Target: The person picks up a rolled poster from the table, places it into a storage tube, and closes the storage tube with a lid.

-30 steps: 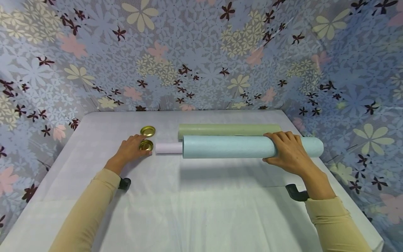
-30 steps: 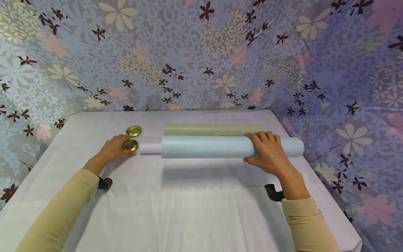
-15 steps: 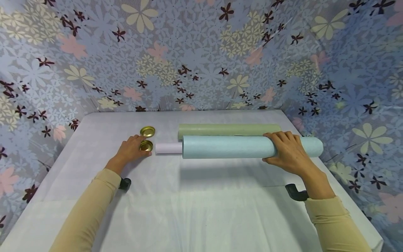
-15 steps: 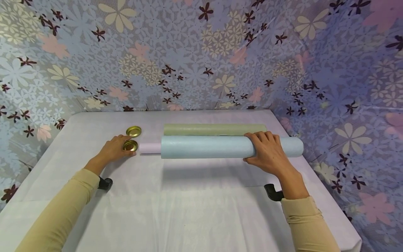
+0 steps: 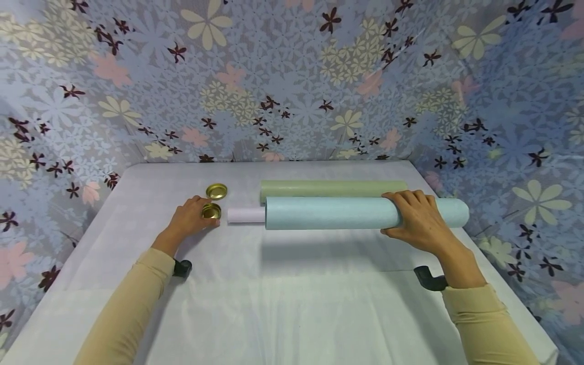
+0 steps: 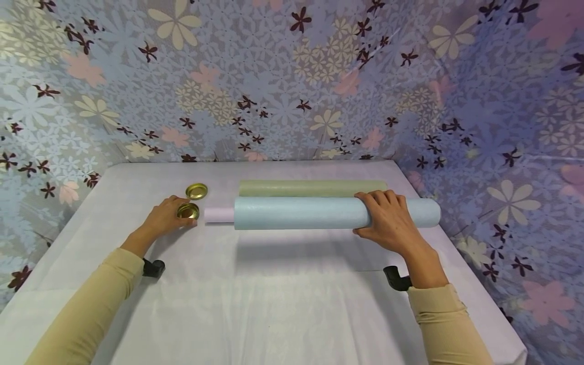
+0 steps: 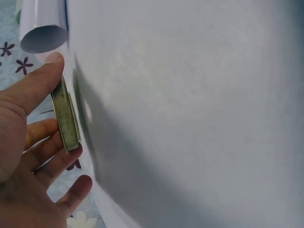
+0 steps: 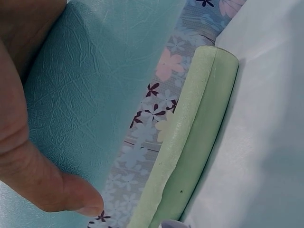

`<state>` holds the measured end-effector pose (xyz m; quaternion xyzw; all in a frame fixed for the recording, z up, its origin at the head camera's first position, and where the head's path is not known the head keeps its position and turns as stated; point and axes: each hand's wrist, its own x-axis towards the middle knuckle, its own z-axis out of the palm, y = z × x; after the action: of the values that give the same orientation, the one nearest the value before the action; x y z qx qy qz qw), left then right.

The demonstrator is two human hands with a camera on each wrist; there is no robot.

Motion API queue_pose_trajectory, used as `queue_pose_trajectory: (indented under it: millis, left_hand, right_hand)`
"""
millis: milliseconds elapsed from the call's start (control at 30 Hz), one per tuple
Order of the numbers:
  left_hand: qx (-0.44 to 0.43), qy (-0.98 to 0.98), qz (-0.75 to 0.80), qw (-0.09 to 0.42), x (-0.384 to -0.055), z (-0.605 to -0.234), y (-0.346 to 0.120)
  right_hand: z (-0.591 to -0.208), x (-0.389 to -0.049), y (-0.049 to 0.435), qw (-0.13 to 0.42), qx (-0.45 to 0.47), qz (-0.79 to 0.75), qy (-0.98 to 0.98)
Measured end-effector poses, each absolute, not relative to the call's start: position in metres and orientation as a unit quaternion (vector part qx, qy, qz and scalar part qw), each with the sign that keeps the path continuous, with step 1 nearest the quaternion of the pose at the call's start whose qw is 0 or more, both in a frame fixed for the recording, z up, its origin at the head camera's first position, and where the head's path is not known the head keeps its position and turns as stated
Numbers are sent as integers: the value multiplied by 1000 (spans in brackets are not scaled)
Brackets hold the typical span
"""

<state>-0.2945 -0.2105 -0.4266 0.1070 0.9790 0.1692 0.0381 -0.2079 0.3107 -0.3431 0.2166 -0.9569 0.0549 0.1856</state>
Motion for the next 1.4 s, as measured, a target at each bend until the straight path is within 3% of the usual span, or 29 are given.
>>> queue_pose_trajectory:
  millis: [1400]
  left_hand:
    - [84,915,395,-19,-229,-367,-196]
  right_hand:
    - [-335,-208,305,187,215,54,-957]
